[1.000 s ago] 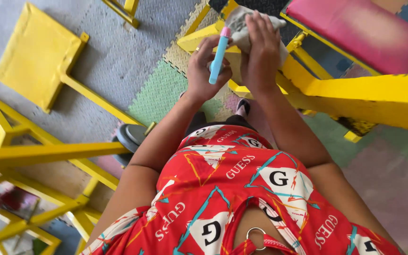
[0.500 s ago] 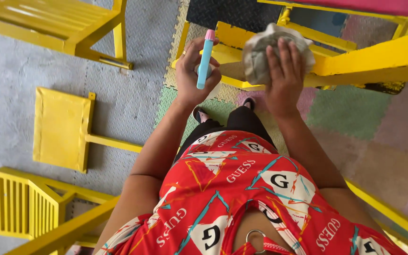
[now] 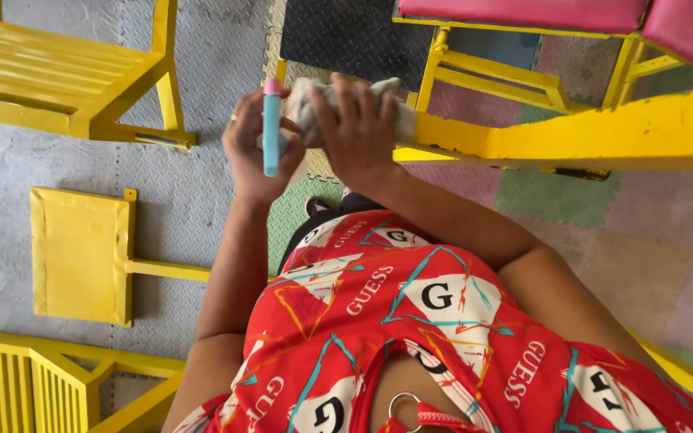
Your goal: Cleaning yellow metal frames of gym equipment using a spray bottle and a cloth.
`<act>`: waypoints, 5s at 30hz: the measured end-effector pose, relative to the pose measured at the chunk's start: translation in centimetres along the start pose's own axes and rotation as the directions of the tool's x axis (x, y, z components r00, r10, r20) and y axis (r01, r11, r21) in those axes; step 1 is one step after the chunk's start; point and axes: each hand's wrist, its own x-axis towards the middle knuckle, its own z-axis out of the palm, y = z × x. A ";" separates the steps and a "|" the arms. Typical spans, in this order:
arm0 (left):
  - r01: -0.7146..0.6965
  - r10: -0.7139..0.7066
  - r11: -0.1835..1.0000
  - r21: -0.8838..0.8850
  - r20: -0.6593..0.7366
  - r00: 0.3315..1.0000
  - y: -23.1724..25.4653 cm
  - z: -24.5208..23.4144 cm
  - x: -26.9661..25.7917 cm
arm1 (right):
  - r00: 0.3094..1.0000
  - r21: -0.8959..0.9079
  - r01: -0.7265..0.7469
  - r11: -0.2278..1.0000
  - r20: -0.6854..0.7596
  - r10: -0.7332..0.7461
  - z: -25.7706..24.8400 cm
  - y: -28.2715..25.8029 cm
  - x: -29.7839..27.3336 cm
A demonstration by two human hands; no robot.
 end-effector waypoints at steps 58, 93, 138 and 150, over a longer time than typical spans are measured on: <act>-0.059 0.380 0.919 -0.389 0.838 0.391 -5.8 -2.3 20.8 | 0.799 0.093 -0.505 0.858 -0.325 0.506 5.0 -8.0 -0.1; 0.074 0.259 0.956 -0.285 0.933 0.250 -6.9 7.6 20.0 | 0.867 0.117 -0.437 0.892 -0.209 0.452 1.3 -2.9 -3.4; -0.020 0.187 0.982 -0.190 0.928 0.321 -12.6 2.1 18.1 | 0.196 0.264 -0.898 0.353 -0.478 0.856 10.1 -0.2 -4.3; -0.027 0.132 0.990 -0.138 0.846 0.516 -9.7 -2.1 16.7 | 0.492 0.184 -0.769 0.612 -0.441 0.751 9.7 -11.2 3.0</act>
